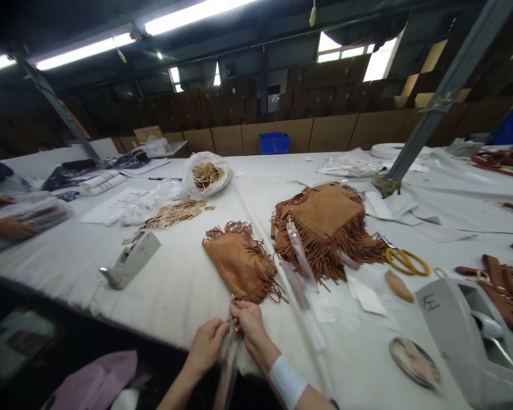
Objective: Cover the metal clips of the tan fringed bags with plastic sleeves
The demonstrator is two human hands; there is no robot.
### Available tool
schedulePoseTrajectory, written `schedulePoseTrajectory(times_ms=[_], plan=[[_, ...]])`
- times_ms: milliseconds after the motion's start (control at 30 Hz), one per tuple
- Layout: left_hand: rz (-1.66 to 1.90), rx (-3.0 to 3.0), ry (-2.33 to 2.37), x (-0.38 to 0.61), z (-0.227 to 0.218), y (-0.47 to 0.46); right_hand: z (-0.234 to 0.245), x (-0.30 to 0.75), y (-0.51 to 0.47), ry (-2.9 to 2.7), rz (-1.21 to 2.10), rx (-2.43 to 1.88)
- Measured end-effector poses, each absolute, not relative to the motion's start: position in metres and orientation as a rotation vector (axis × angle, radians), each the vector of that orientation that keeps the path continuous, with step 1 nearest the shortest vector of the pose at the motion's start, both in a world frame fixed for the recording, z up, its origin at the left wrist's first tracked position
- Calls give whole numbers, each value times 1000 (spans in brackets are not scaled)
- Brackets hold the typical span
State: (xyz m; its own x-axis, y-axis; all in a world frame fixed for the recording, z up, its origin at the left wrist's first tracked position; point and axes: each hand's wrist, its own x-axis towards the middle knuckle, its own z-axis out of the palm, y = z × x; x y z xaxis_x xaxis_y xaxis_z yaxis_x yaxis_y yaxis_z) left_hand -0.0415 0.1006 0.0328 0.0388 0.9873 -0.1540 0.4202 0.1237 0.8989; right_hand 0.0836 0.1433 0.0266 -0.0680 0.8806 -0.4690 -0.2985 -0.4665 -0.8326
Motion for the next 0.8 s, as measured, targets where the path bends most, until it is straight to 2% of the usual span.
schedulePoseTrajectory(times_ms=[133, 300, 533, 667, 800], plan=[[759, 1234, 1447, -51, 33, 108, 37, 108, 141, -751, 1632, -1374], [665, 1088, 1283, -68, 39, 109, 47, 155, 134, -1012, 1281, -1619], [455, 1005, 1279, -97, 39, 98, 35, 175, 111, -1096, 1266, -1710], [740, 769, 1426, -111, 50, 112, 33, 185, 92, -1078, 1101, -1769], [967, 545, 1361, -87, 61, 155, 32, 192, 79, -1194, 941, -1804]])
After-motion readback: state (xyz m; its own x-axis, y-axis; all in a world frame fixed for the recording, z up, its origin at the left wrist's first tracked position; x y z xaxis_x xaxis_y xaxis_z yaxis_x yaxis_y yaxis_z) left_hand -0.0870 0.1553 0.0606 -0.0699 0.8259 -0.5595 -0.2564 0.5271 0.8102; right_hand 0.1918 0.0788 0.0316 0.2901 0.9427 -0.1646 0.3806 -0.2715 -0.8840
